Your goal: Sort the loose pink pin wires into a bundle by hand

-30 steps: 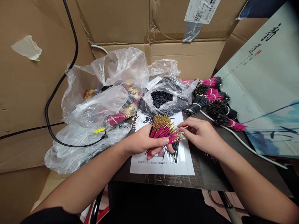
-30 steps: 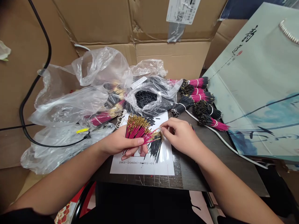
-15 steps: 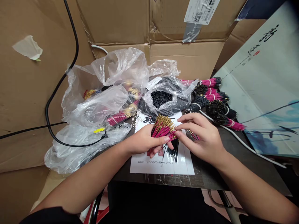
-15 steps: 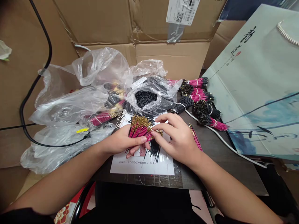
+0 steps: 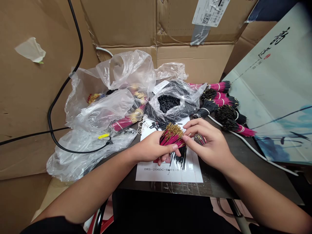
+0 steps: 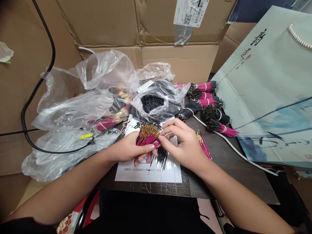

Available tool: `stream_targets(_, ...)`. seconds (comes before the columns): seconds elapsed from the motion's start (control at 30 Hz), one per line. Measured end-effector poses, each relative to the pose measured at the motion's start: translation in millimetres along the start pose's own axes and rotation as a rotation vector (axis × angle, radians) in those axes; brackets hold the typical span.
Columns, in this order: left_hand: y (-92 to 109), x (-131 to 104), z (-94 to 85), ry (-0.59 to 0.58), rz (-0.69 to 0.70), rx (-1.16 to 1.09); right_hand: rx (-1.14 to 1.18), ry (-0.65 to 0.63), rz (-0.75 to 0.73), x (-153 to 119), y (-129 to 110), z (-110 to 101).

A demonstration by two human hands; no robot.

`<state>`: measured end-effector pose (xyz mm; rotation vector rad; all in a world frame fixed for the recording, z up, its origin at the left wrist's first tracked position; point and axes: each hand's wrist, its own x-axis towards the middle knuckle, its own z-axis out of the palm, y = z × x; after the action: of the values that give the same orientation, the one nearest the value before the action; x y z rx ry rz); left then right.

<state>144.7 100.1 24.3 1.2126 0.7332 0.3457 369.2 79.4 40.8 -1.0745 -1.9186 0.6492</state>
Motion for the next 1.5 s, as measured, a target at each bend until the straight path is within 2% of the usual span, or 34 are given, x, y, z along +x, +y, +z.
stream_targets(0.1, 0, -1, -1.1, -0.002, -0.017, 0.019, 0.084, 0.077, 0.051, 1, 2, -7)
stream_targets(0.23, 1, -3, -2.4, -0.038, 0.022, -0.011, 0.321, 0.322, 0.175, 3, 15, -30)
stream_targets(0.3, 1, -4, -3.2, -0.057, 0.043, -0.037, 0.365, 0.398, 0.226, 3, 24, -42)
stream_targets(0.33, 2, -4, -3.7, -0.069, 0.050, -0.054, 0.344, 0.373, 0.260, 3, 29, -47)
stream_targets(0.37, 2, -5, -4.1, -0.083, 0.054, -0.074, 0.303, 0.295, 0.302, 3, 32, -50)
stream_targets(0.47, 4, -6, -4.9, -0.123, 0.056, -0.144, 0.171, -0.104, 0.437, 1, 39, -45)
stream_targets(0.53, 5, -7, -4.9, -0.139, 0.056, -0.174, 0.108, -0.311, 0.458, -1, 41, -33)
stream_targets(0.6, 6, -8, -4.7, -0.149, 0.068, -0.183, 0.014, -0.373, 0.422, -2, 41, -22)
stream_targets(0.63, 6, -8, -4.4, -0.150, 0.074, -0.186, -0.043, -0.355, 0.390, -2, 40, -18)
stream_targets(0.7, 6, -8, -4.0, -0.147, 0.074, -0.199, -0.122, -0.232, 0.315, -1, 34, -14)
stream_targets(0.77, 6, -8, -3.5, -0.141, 0.061, -0.216, -0.123, -0.070, 0.238, 0, 23, -13)
stream_targets(0.83, 4, -7, -3.1, -0.130, 0.047, -0.212, -0.067, 0.015, 0.181, 2, 10, -11)
stream_targets(0.9, 3, -6, -2.6, -0.112, 0.043, -0.184, 0.002, -0.003, 0.177, 3, -1, -6)
stream_targets(0.97, 2, -5, -2.0, -0.104, 0.033, -0.149, 0.062, -0.047, 0.239, 4, -8, 3)
stream_targets(1.1, 3, -5, -0.6, -0.110, 0.000, -0.105, 0.194, -0.053, 0.377, 6, -7, 17)
stream_targets(1.23, 4, -5, 0.4, -0.096, 0.009, -0.113, 0.227, -0.018, 0.307, 5, -2, 19)
stream_targets(1.5, 3, -3, 0.1, -0.121, 0.062, -0.146, 0.260, -0.030, 0.209, 2, 1, 14)
